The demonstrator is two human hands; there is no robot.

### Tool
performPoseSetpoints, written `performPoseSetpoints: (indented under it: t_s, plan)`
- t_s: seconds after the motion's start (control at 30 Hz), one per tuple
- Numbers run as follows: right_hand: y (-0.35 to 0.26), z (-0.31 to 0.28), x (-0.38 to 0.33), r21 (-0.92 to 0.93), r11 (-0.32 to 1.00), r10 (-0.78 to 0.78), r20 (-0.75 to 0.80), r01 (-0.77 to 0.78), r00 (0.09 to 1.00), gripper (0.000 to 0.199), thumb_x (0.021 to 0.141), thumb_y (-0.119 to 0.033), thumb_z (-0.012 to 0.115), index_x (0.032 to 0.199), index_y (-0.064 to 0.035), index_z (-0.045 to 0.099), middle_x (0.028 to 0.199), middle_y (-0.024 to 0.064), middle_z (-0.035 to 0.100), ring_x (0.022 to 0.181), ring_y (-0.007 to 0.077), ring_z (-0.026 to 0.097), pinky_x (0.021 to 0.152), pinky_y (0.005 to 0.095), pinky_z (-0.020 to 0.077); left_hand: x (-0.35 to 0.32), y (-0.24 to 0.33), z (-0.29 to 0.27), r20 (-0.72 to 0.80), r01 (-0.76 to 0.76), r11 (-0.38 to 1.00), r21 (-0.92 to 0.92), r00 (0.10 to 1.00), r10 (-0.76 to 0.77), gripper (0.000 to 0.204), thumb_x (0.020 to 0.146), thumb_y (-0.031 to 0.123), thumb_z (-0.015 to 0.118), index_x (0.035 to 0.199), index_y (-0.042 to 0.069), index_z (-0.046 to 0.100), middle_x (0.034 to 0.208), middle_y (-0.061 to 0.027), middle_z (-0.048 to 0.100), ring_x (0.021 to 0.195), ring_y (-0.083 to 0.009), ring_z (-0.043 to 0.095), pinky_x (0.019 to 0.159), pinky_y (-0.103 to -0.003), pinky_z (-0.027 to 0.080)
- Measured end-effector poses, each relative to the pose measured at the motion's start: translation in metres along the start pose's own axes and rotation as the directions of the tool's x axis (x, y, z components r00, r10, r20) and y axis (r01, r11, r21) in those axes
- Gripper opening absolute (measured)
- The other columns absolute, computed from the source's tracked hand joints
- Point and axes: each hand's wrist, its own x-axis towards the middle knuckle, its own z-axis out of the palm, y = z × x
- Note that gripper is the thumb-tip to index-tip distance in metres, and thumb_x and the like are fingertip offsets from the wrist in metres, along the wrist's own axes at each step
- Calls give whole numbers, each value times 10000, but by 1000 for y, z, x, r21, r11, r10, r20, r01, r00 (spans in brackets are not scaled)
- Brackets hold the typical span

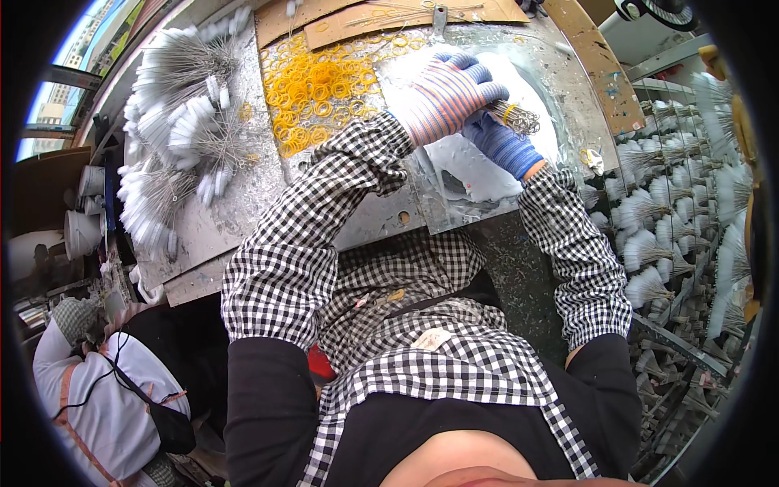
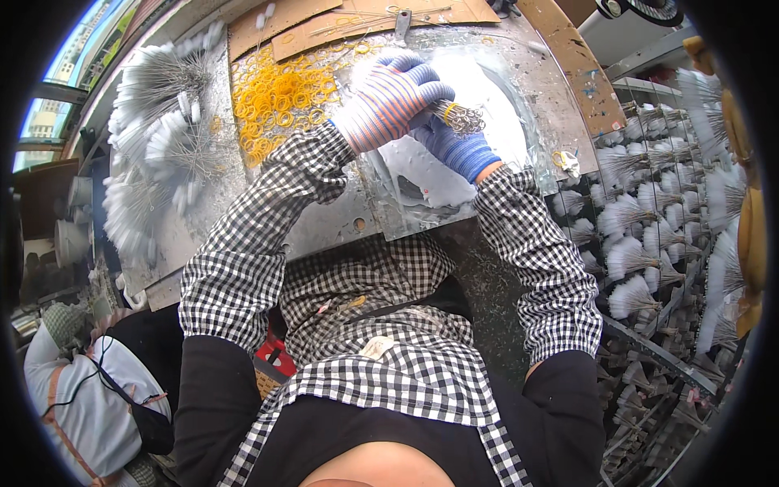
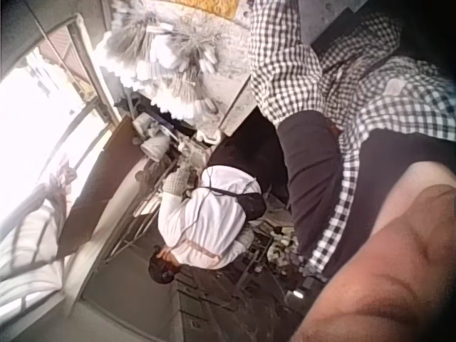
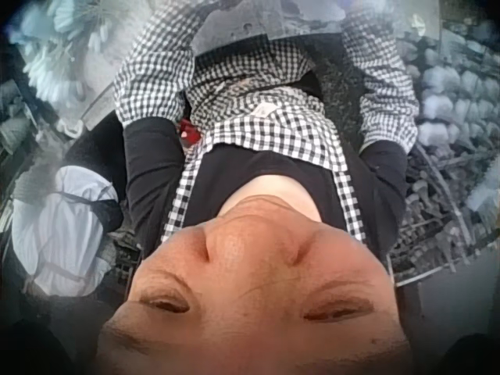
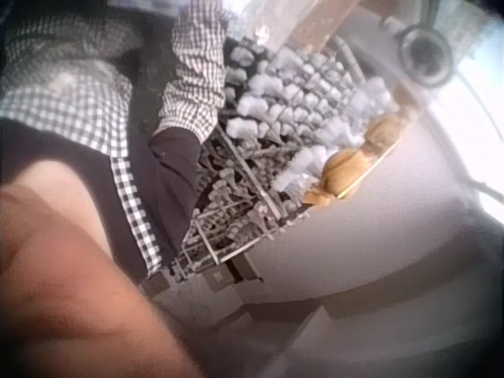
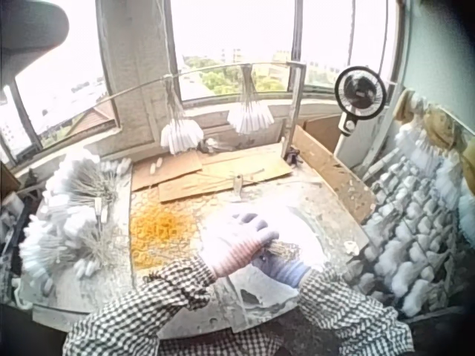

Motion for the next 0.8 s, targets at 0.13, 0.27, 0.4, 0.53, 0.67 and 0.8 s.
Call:
performPoseSetpoints:
  t_s: [0.13,0.27,0.4,0.53,0.67,0.8]
  plan:
    - [-7,0,-5,-112,984,-155,-157,139,975,258,889,-294,732,984,-68,652,1026,156,683,1005,325,657,862,417,521,-4,4,-7,20,76,996,-40,997,-76,399,788,213,743,1177,209,655,1130,-15,672,1149,-284,596,990,-453,442]
    - [-16,-29,-16,70,998,10,-80,-4,997,316,886,-347,713,1092,-108,708,991,127,709,930,334,674,818,433,528,-2,17,-21,-241,188,974,-127,946,-215,401,777,231,769,1148,137,646,1110,-75,651,1107,-324,594,931,-471,466]
    - [-104,-107,-74,87,988,-69,-498,129,864,252,814,-147,802,1013,-11,727,915,122,730,758,251,672,699,353,542,-46,15,-54,-410,462,832,-308,725,-554,406,901,310,745,1163,41,592,1058,-130,642,1005,-278,634,855,-438,512]
    - [-104,-110,-138,336,907,-34,-541,253,840,93,840,-23,766,916,4,720,801,68,687,661,164,624,629,298,494,-94,28,-82,-57,201,119,-972,289,-956,407,999,343,645,1172,-16,562,1041,-152,691,795,-236,700,717,-350,586]
    - [-109,-77,-154,483,857,51,-425,179,904,59,853,-41,764,879,-5,726,751,59,670,648,158,619,626,293,487,-131,94,-76,451,-504,-487,-713,202,-870,457,1037,451,493,1328,107,571,1255,-60,674,1088,-211,659,874,-389,573]
    - [-126,-62,-157,581,804,71,-307,128,949,57,870,-59,753,892,-10,733,732,57,671,653,157,631,626,300,493,-190,125,3,468,-721,-583,-374,396,-790,372,1041,346,485,1315,121,596,1255,-56,686,1108,-208,660,845,-384,579]
